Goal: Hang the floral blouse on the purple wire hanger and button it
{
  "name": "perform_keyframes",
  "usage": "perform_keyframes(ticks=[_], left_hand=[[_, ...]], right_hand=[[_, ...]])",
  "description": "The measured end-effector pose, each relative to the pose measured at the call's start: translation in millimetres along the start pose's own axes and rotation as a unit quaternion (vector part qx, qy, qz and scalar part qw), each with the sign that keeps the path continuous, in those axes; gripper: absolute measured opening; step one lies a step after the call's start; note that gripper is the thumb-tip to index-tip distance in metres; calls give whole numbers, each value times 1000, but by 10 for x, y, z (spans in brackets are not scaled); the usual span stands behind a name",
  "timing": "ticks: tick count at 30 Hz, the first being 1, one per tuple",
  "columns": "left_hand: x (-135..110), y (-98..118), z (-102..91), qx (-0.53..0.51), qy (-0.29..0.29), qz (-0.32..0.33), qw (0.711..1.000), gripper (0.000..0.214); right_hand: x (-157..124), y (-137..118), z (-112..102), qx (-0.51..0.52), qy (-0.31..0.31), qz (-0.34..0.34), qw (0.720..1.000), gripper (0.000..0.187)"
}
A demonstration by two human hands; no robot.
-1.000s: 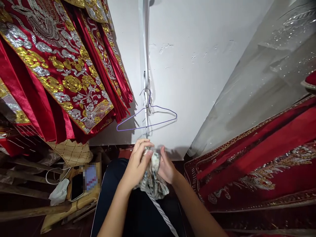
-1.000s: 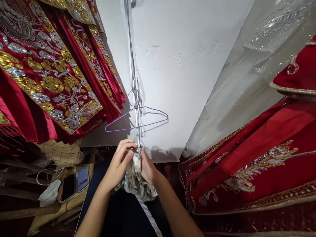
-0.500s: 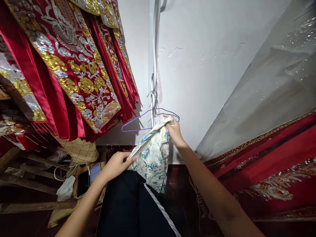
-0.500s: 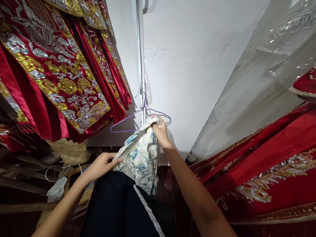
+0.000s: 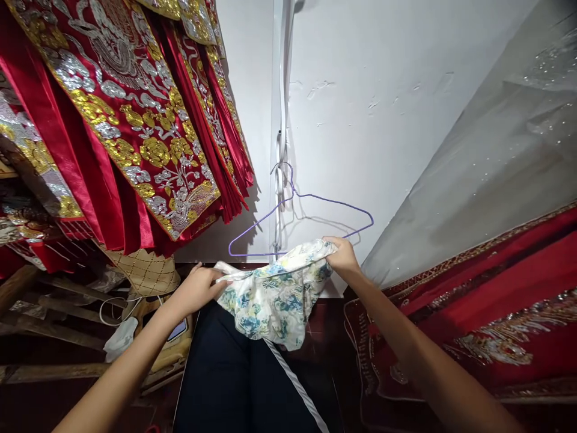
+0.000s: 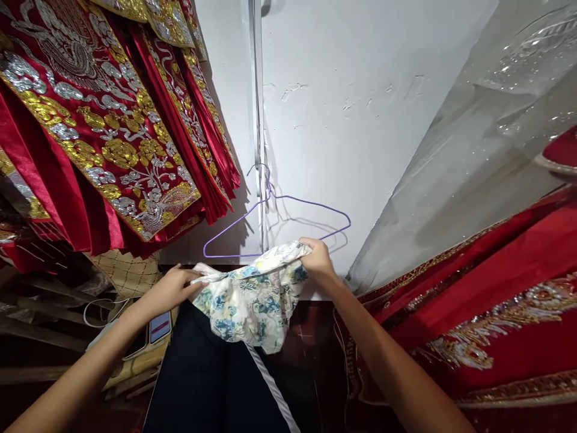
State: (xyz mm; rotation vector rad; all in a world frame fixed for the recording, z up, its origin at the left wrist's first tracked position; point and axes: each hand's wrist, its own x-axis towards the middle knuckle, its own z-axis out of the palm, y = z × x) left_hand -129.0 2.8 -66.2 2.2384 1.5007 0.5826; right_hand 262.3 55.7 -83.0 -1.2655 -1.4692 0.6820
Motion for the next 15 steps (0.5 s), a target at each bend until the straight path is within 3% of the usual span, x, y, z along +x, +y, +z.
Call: perform_keyframes(ticks=[3,5,11,14,15], left_hand=[[138,13,-117,78,-10,13,997,27],[211,114,-200,89,23,36,995,29],[538,592,-350,5,97,165,981,27],[740,706,-365,-18,138,154,978,22],[788,714,-373,-27,149,141,978,26]], right_hand=[[-101,-129,-47,-30,-5,-28,999,9],[-141,-169,-36,-40,-2,-38,998,12],[-296,-284,193,44,-49,-44,997,13],[-429,-422,273,45,-115,-76,989,6],[-466,-464,257,32,-128,-77,988,13]])
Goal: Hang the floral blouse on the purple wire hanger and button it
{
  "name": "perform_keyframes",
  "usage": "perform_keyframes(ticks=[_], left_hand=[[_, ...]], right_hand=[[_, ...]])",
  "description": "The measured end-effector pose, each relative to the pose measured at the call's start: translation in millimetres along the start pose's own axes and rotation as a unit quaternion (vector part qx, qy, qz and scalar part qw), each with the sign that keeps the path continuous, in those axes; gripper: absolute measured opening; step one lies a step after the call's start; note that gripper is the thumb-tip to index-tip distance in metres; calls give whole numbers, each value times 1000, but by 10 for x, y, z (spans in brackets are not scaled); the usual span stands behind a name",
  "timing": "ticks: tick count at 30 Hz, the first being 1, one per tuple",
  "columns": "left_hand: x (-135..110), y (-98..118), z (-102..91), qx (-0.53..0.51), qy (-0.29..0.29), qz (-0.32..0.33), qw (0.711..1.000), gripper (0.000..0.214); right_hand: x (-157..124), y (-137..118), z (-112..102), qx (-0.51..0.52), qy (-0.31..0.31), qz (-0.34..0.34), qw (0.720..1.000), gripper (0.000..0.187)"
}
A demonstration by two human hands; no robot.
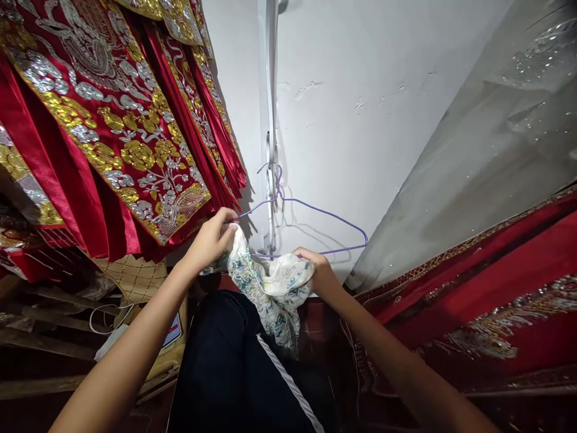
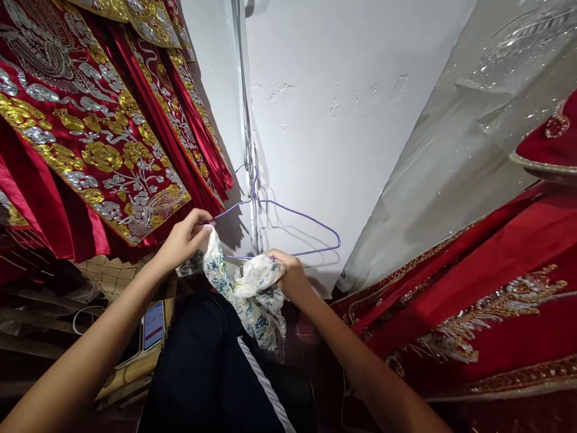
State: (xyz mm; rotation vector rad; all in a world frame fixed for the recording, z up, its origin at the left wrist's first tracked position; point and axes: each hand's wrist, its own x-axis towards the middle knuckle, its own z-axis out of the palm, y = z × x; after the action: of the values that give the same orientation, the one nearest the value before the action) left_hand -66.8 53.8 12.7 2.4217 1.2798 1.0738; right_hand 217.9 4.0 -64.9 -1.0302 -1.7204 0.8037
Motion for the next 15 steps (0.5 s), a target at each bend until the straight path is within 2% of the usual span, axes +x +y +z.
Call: perform_keyframes(ticks=[1,3,5,7,8,9,11,12,13,15], left_hand=[[35,-12,-1,-3,7,-8,1000,31],[76,-41,-26,11,8,-6,1000,35],[96,-53,-70,42,12,5,999,34],[114,-41,-112,62,22,9,998,33],[125,-31,-126,68,24,11,997,32],[137,-23,-136,72,23,15,997,32],[159,-29,-146,85,25,21,996,32],[170,-50,-151,94,34,22,995,31],[181,-84,-157,104,49,21,993,30],[206,-187,-172,117,88,5,989,25]], right_hand=[[-30,-39,-31,-13,-1,7,1000,25],[-70,-79,-173,-30,54,26,998,53],[-63,-63,-400,-34,162,33,986,83],[-8,-11,-664,-50,251,41,966,97],[27,14,-792,-68,266,52,960,92],[61,29,-909,-93,259,67,959,79],[101,12,-1092,-125,204,94,966,44],[104,-24,-1152,-121,166,100,974,32],[98,-77,-1188,-101,125,104,981,27],[83,-217,-1182,-14,54,122,991,28]])
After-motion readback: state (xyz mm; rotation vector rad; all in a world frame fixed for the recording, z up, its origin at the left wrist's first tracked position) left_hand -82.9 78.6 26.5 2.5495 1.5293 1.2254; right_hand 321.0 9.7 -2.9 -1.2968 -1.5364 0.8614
